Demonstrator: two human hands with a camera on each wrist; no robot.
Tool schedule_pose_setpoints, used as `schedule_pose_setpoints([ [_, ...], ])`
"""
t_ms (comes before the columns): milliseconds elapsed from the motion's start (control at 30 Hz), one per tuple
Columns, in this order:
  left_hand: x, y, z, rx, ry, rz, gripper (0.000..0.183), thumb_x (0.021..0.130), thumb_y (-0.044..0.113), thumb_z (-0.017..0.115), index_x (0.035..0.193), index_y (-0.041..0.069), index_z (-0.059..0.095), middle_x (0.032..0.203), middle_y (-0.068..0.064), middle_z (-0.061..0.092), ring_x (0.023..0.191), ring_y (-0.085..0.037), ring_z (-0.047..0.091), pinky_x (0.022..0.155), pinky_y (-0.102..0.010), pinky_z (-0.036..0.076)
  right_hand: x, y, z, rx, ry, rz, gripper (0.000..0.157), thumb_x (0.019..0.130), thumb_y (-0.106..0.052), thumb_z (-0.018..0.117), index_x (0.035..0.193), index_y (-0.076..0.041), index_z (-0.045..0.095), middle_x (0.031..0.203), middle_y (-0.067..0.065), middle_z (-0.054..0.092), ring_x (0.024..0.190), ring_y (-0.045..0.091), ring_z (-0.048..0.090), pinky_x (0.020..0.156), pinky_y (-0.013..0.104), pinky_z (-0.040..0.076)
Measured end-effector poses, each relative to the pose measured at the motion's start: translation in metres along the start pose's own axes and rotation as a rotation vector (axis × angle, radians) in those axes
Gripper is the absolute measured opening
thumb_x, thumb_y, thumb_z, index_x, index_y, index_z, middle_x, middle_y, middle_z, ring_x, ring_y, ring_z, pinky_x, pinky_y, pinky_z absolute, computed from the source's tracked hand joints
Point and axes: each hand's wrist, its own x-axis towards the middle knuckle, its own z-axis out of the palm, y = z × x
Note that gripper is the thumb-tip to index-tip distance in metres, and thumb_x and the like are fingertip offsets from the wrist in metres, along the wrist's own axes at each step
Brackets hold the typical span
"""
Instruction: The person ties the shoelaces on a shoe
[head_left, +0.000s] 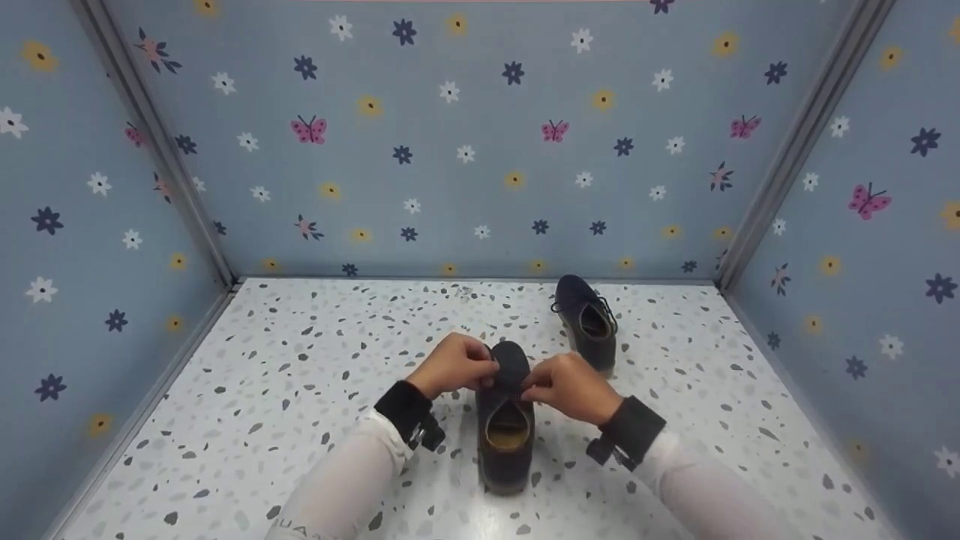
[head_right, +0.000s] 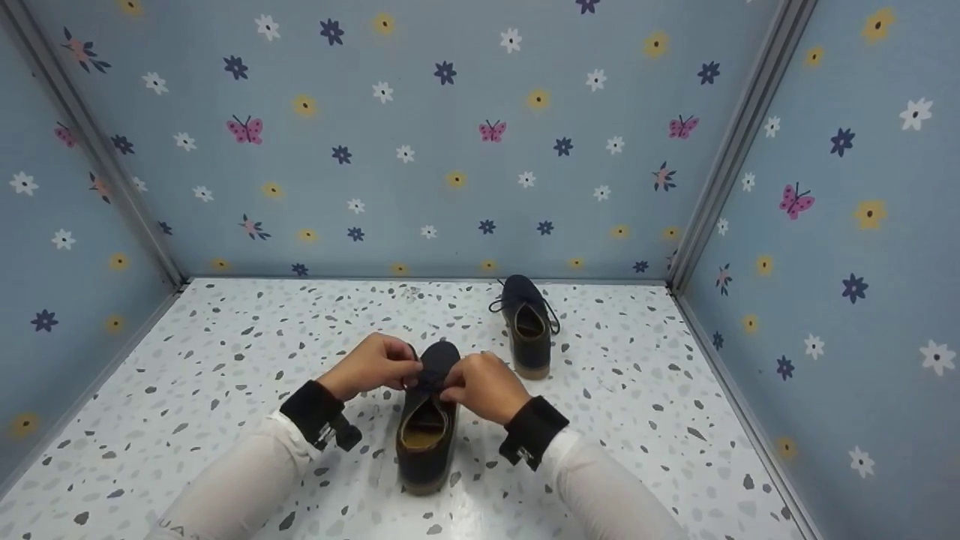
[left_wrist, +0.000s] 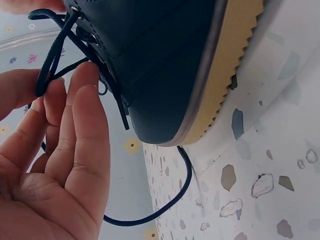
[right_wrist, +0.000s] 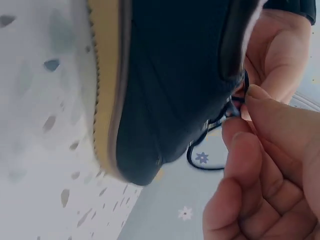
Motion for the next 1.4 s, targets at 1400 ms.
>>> schedule_pose_setpoints([
  [1400, 0.001, -0.018, 0.009, -0.017, 0.037, 0.160, 0.011, 0.090, 0.010, 0.074, 0.084, 0.001, 0.074, 0.077, 0.006, 0.070, 0.069, -0.005, 0.060, 0.067, -0.022, 0.050, 0.041, 0.049, -0.021, -0.078, -0.110, 0.127, 0.017, 0.096, -0.014, 0.075, 0.112, -0.013, 0.078, 0.090, 0.005, 0.077, 0.076, 0.012, 0.069, 0.074, 0.035, 0.057],
])
